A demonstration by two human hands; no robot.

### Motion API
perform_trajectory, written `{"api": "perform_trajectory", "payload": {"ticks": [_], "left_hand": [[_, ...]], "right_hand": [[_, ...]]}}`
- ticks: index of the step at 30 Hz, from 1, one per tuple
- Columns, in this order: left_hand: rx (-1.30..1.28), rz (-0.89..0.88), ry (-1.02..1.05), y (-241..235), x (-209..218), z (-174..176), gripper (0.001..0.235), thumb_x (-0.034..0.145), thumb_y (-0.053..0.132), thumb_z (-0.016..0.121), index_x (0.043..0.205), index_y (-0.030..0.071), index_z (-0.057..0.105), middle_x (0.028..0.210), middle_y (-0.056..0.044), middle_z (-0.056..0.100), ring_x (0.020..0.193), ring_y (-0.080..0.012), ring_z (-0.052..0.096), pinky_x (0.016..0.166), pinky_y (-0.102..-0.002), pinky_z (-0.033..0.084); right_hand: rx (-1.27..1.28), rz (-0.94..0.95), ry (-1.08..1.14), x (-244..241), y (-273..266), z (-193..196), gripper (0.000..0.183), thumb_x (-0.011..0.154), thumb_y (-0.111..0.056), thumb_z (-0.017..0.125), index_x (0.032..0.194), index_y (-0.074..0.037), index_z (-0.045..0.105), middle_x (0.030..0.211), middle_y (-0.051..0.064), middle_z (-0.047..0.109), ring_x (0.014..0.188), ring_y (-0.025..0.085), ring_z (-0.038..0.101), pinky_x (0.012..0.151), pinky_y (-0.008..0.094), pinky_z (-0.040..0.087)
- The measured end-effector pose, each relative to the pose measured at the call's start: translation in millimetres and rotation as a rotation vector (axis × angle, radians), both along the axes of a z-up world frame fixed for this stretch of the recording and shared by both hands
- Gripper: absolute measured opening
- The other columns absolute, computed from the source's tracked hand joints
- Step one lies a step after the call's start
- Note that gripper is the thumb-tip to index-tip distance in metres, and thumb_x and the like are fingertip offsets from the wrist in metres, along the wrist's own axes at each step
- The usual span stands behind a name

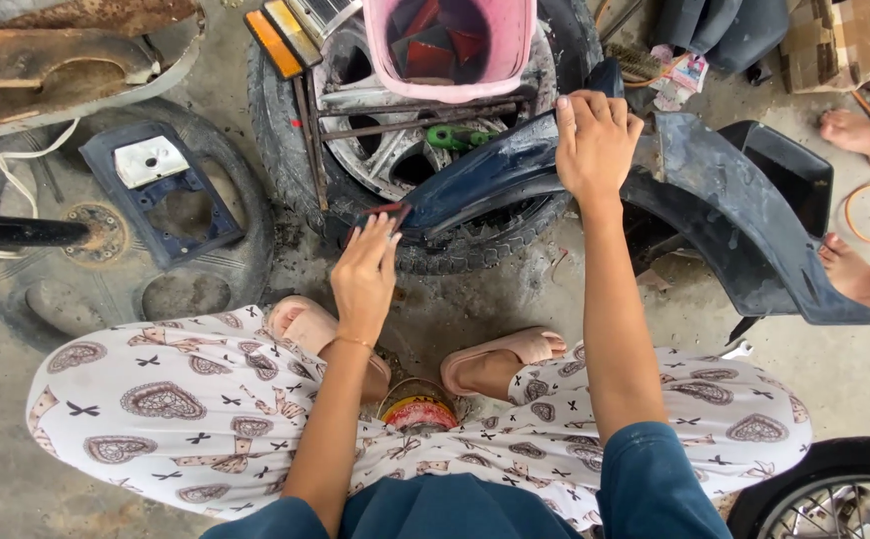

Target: The person sits on the ground and sands a dark blue motorcycle part using a sanding block. They hold the part against a tire for stability and repeatedly rub the surface to smooth it.

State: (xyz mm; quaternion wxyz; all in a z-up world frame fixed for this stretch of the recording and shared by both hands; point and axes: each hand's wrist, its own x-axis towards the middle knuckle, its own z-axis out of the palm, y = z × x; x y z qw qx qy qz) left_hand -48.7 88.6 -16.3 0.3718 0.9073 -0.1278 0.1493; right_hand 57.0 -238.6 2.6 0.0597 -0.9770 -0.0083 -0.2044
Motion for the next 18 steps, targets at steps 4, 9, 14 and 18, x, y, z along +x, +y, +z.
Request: {"api": "perform_trajectory", "payload": {"ticks": [4, 9, 14, 18], "left_hand": [[0.044, -0.103, -0.110, -54, 12, -2, 0.020, 0.093, 0.003, 0.076, 0.112, 0.010, 0.076, 0.120, -0.013, 0.074, 0.114, -0.0323, 0.073, 0.109, -0.045, 0.055], [0.014, -0.309, -0.117, -146, 56, 7, 0.050, 0.102, 0.038, 0.061, 0.130, -0.002, 0.064, 0.136, -0.019, 0.064, 0.128, -0.0313, 0.062, 0.114, -0.045, 0.046], [0.104, -0.333, -0.070, -134, 59, 11, 0.055, 0.104, 0.044, 0.054, 0.134, -0.003, 0.061, 0.137, -0.021, 0.063, 0.129, -0.0329, 0.061, 0.112, -0.044, 0.049], [0.102, -0.149, 0.003, -59, 27, 18, 0.042, 0.103, 0.033, 0.063, 0.127, 0.000, 0.070, 0.131, -0.016, 0.067, 0.123, -0.0292, 0.065, 0.108, -0.042, 0.052]], "right_hand": [[-0.020, 0.002, -0.009, 0, 0, 0, 0.059, 0.118, -0.044, 0.028, 0.106, -0.014, 0.077, 0.112, -0.003, 0.068, 0.100, 0.026, 0.052, 0.081, 0.043, 0.033], [-0.001, 0.019, -0.027, -1, 2, 4, 0.055, 0.117, -0.041, 0.030, 0.107, -0.014, 0.076, 0.115, -0.003, 0.067, 0.101, 0.026, 0.052, 0.083, 0.043, 0.033], [0.026, -0.004, 0.041, 0, 0, 7, 0.058, 0.116, -0.041, 0.025, 0.107, -0.013, 0.075, 0.116, -0.002, 0.067, 0.101, 0.027, 0.052, 0.083, 0.043, 0.033], [0.033, -0.022, 0.071, 3, 1, 6, 0.060, 0.115, -0.043, 0.023, 0.106, -0.014, 0.075, 0.116, -0.002, 0.066, 0.101, 0.026, 0.051, 0.083, 0.043, 0.032]]}}
